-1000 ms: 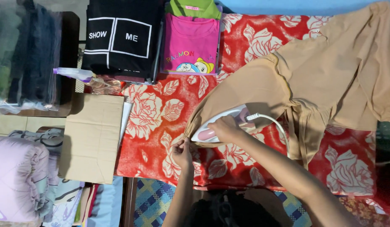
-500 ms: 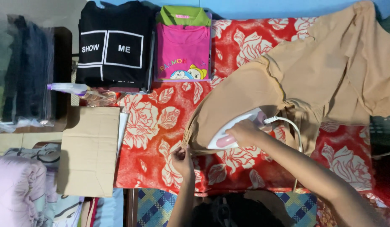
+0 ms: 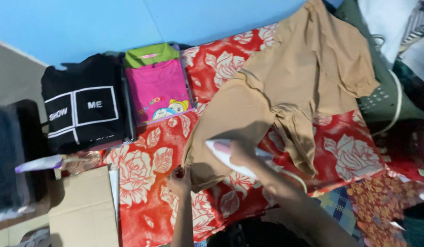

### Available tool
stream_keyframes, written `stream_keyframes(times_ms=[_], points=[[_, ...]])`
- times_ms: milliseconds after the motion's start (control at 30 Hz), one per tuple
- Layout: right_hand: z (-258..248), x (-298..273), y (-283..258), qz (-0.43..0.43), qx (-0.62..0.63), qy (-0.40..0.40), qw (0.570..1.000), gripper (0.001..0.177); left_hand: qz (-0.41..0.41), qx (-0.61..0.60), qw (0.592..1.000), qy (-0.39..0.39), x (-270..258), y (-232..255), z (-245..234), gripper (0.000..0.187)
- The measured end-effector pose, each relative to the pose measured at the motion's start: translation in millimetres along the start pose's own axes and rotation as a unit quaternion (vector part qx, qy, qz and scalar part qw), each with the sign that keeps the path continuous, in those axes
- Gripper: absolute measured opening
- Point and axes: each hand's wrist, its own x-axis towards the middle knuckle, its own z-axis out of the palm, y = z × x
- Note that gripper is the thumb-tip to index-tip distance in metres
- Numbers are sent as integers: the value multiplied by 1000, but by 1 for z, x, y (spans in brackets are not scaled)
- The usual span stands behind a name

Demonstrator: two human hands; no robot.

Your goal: Ironing and folding a garment using a cardboard template

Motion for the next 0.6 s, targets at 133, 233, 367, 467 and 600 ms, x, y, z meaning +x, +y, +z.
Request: stream_keyframes(times_ms=[133,233,367,467,600], points=[[23,-39,25,34,-6,-1,999,49,81,52,994,-47,22,9,15,33],[-4,-77,68,73,66,74,992,39,87,86,990,-70,11,67,-6,54],[-37,-151,144,93,174,282,939,39,99,97,980,-144,23,85,20,62],[-29,-168,247,124,231,470,843,44,76,145,962,-219,57,68,68,68],[-35,-160,320,120,240,733,625,32,44,165,940,-297,68,104,58,52]])
